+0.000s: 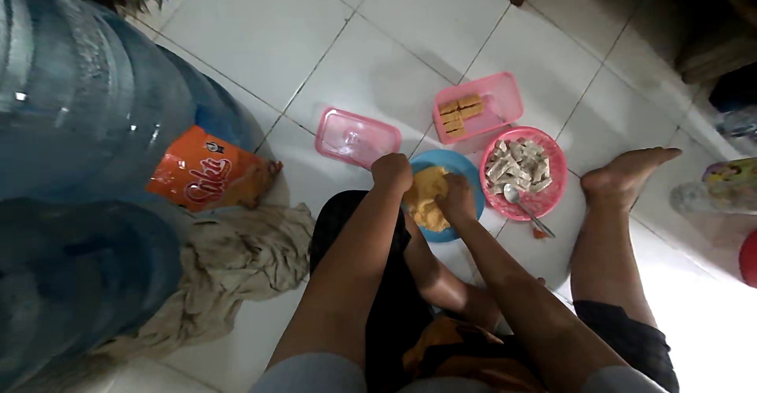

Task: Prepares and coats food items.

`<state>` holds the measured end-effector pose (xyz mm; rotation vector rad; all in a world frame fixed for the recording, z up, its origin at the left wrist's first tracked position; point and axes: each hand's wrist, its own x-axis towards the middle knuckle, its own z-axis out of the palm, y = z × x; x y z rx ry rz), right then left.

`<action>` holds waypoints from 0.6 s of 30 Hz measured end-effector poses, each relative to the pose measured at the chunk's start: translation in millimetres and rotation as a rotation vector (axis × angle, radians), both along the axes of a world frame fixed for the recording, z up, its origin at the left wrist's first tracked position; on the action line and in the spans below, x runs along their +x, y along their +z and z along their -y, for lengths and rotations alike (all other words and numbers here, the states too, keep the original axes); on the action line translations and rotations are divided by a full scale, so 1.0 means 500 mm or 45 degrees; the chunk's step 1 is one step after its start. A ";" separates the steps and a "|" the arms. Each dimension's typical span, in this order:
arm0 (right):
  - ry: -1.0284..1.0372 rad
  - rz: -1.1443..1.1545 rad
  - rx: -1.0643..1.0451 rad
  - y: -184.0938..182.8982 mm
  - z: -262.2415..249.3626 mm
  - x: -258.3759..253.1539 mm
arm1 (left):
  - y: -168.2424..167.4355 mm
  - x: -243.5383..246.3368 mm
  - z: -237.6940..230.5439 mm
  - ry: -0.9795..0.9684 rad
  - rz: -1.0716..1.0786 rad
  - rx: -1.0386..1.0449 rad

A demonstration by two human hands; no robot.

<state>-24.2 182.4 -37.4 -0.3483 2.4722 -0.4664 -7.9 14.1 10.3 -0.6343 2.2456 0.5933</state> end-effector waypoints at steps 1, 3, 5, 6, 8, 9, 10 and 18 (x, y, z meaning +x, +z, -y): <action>-0.011 -0.032 -0.009 0.000 -0.003 -0.007 | 0.000 0.001 -0.001 -0.001 0.000 -0.003; -0.043 -0.084 -0.059 0.001 -0.009 -0.013 | 0.001 0.002 0.000 -0.006 -0.005 -0.012; -0.073 -0.031 -0.146 0.014 -0.013 -0.009 | -0.001 0.003 0.001 -0.011 -0.014 -0.008; -0.092 0.019 -0.212 0.026 -0.017 -0.004 | -0.001 0.003 0.000 -0.013 -0.020 -0.004; -0.101 0.089 -0.348 0.048 -0.031 0.012 | 0.000 0.003 0.000 -0.009 -0.025 0.001; -0.082 0.068 -0.403 0.048 -0.041 0.023 | 0.000 0.003 0.001 -0.005 -0.024 0.002; -0.037 -0.001 -0.433 0.038 -0.054 0.034 | 0.000 0.003 0.001 -0.002 -0.022 0.004; 0.295 -0.307 -0.155 -0.033 -0.068 0.082 | 0.005 0.003 0.004 0.025 -0.019 0.008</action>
